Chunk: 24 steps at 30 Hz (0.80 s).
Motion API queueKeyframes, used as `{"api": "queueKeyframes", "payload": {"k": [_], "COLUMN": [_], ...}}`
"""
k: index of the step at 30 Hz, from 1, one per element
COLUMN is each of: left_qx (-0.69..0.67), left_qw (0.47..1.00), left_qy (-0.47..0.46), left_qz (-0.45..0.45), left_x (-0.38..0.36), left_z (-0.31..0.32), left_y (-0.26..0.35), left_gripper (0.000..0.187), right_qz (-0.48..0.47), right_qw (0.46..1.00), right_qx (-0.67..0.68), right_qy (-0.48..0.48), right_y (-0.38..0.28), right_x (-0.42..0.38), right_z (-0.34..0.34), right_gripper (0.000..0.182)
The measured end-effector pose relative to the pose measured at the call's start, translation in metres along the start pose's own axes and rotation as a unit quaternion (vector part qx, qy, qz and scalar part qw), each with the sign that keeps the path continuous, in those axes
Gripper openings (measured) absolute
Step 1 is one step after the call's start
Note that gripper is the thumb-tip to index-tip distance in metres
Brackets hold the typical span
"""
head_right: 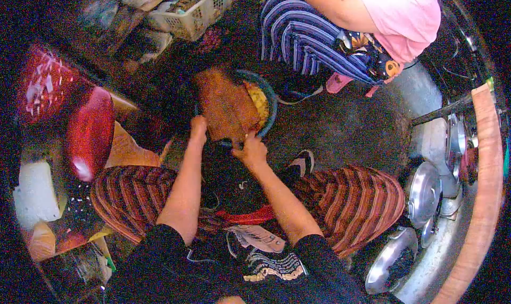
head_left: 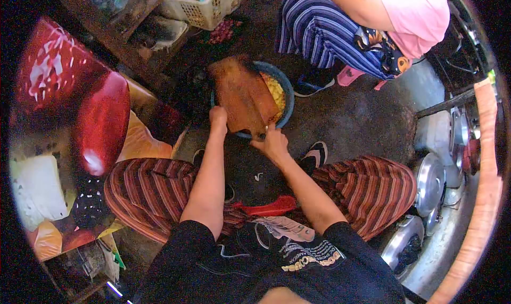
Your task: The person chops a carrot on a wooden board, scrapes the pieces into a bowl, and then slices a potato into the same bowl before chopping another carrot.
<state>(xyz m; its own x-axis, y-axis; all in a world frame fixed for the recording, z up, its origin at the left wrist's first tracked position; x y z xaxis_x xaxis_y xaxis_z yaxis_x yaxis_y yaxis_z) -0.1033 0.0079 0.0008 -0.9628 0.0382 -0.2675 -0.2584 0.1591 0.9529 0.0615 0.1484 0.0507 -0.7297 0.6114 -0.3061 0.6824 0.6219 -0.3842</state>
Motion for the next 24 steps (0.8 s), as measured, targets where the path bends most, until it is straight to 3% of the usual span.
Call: {"api": "queueKeyframes", "payload": {"k": [2,4,8,10,11,13,15,16,18,19,21,22,24], "left_qx": [-0.042,-0.108,-0.128,-0.3,-0.302,-0.18,0.145,0.311,0.475,0.473,0.426,0.352,0.328], "left_qw": [0.999,0.989,0.985,0.949,0.948,0.972,0.959,0.903,0.793,0.794,0.856,0.897,0.903], "left_qy": [-0.015,-0.058,-0.102,-0.101,-0.098,-0.121,-0.134,-0.135,-0.121,-0.118,-0.246,-0.237,-0.259], "left_qz": [-0.029,0.083,0.046,-0.009,-0.01,0.092,0.204,0.263,0.361,0.362,0.162,0.122,0.101], "left_x": [0.001,-0.002,0.0,0.0,0.015,0.086,0.105,0.11,0.114,0.102,0.102,0.125,0.156], "left_z": [-0.003,0.008,0.017,0.019,0.023,0.043,0.055,0.061,0.072,0.079,0.09,0.106,0.125], "left_y": [0.011,0.033,0.055,0.062,0.045,-0.045,-0.067,-0.069,-0.068,-0.044,-0.047,-0.089,-0.134], "left_gripper": [0.019,0.02,0.019,0.02,0.02,0.031,0.038,0.043,0.054,0.054,0.062,0.069,0.069], "right_qz": [-0.001,-0.015,-0.001,-0.027,-0.013,-0.03,-0.022,-0.026,-0.037,-0.039,-0.002,-0.012,-0.006], "right_qw": [1.0,1.0,0.999,0.998,0.999,0.995,0.998,0.997,0.997,0.997,0.996,0.995,0.994], "right_qx": [0.004,0.017,-0.013,-0.014,0.001,0.038,0.009,0.008,0.005,0.003,0.035,0.038,0.038], "right_qy": [-0.014,-0.005,-0.036,-0.06,-0.052,-0.082,-0.065,-0.066,-0.063,-0.061,-0.082,-0.095,-0.103], "right_y": [-0.001,-0.008,-0.014,-0.018,-0.012,-0.014,-0.009,-0.008,-0.016,-0.017,-0.012,0.002,0.008], "right_x": [0.007,0.012,0.04,0.049,0.059,0.064,0.075,0.076,0.073,0.074,0.083,0.1,0.109], "right_z": [-0.009,-0.033,-0.064,-0.091,-0.098,-0.12,-0.129,-0.133,-0.144,-0.145,-0.143,-0.129,-0.126], "right_gripper": [0.09,0.088,0.072,0.07,0.069,0.066,0.062,0.061,0.059,0.059,0.054,0.049,0.047]}}
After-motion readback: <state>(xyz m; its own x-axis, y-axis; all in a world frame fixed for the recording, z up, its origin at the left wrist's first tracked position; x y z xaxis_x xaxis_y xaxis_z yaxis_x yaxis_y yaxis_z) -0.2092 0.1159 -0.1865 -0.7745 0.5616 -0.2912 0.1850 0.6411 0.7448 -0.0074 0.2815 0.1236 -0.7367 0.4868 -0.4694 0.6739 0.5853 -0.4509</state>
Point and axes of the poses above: each hand's wrist, its own x-axis towards the middle knuckle, its own z-axis out of the palm, y = z × x, the point moved 4 cm from there along x, towards the middle knuckle, and after that the axes turned 13 degrees about z, right-handed, at the moved point
